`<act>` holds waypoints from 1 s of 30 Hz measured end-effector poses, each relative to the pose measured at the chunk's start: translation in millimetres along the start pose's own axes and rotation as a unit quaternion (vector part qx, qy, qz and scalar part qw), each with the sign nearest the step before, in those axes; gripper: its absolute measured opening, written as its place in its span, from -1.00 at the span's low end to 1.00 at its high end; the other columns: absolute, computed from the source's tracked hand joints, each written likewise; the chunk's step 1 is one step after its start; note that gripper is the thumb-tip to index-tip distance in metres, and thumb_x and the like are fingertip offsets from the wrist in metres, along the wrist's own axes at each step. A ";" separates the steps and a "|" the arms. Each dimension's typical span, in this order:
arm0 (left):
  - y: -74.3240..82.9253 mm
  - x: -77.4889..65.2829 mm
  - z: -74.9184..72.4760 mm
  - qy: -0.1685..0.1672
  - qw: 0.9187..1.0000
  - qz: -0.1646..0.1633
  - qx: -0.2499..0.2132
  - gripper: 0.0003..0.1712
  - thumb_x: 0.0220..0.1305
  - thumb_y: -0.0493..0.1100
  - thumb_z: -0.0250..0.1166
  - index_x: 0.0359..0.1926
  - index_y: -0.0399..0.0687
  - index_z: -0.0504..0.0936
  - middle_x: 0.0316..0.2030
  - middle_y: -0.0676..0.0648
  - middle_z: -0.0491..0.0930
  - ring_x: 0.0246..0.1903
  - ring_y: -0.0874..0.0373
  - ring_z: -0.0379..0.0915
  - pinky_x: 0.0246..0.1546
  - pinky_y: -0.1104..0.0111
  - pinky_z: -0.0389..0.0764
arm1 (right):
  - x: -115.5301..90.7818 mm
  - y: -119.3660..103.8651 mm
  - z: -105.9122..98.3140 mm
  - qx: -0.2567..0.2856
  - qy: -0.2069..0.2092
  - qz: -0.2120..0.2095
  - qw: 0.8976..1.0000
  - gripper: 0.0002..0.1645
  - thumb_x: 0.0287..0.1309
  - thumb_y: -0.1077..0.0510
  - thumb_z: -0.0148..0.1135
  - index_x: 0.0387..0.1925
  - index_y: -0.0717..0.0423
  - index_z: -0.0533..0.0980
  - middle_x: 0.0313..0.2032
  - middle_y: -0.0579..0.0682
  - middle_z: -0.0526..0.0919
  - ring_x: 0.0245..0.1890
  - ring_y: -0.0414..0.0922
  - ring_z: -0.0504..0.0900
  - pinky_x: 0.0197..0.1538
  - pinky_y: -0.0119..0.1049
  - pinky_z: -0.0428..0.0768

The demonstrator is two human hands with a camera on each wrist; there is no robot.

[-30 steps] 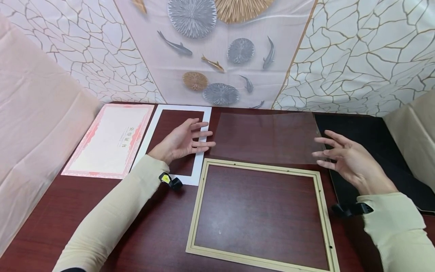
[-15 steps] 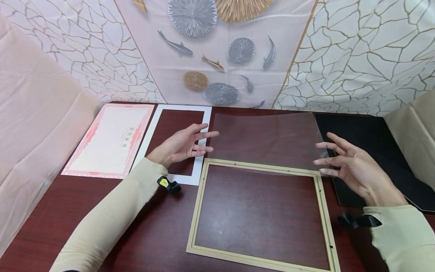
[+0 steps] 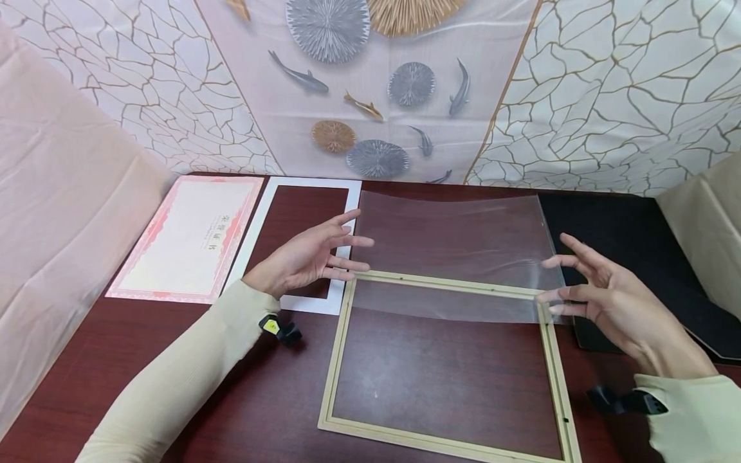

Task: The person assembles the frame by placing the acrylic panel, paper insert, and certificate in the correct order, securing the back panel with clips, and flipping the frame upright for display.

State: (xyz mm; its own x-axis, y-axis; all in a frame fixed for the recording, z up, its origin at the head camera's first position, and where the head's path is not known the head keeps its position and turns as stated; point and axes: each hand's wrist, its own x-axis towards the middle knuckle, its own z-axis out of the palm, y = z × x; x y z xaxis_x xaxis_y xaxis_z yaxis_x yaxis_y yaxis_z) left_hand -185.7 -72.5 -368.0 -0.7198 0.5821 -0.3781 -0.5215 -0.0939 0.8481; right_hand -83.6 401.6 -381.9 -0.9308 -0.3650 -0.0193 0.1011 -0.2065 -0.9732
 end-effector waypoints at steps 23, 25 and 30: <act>-21.3 -32.0 3.3 -0.051 0.997 0.026 0.045 0.04 0.46 -0.53 0.01 0.64 0.59 0.01 0.43 -0.39 0.37 -0.21 -0.03 0.80 -0.33 0.22 0.80 | -15.0 4.9 0.4 -0.047 -0.064 0.018 0.997 0.09 0.32 0.72 -0.37 0.66 -0.20 0.02 0.13 -0.04 0.62 -0.12 -0.11 0.74 -0.22 -0.30 0.65; -22.9 -34.9 4.5 -0.056 0.997 0.027 0.046 0.05 0.45 -0.53 0.01 0.65 0.57 -0.01 0.41 -0.40 0.36 -0.22 -0.02 0.80 -0.33 0.20 0.80 | -16.3 6.1 -0.3 -0.043 -0.068 0.019 0.997 0.07 0.33 0.72 -0.36 0.66 -0.19 0.04 0.11 -0.02 0.64 -0.12 -0.12 0.73 -0.22 -0.30 0.66; -26.2 -41.8 8.4 -0.058 0.997 0.022 0.050 0.07 0.44 -0.53 0.04 0.65 0.59 -0.04 0.34 -0.34 0.40 -0.22 -0.02 0.80 -0.34 0.20 0.80 | -19.1 8.0 -0.5 -0.072 -0.048 0.018 0.996 -0.02 0.38 0.69 -0.31 0.66 -0.08 0.04 0.03 0.00 0.67 -0.18 -0.12 0.70 -0.26 -0.30 0.67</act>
State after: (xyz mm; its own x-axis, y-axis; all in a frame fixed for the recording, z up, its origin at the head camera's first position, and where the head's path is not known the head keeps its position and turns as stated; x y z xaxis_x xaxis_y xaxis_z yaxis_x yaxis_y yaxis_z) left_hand -138.0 -87.5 -371.3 -0.6806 0.6691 -0.2984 -0.4373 -0.0442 0.8982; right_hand -65.2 407.3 -389.5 -0.8886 -0.4571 -0.0387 0.0753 -0.0621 -0.9952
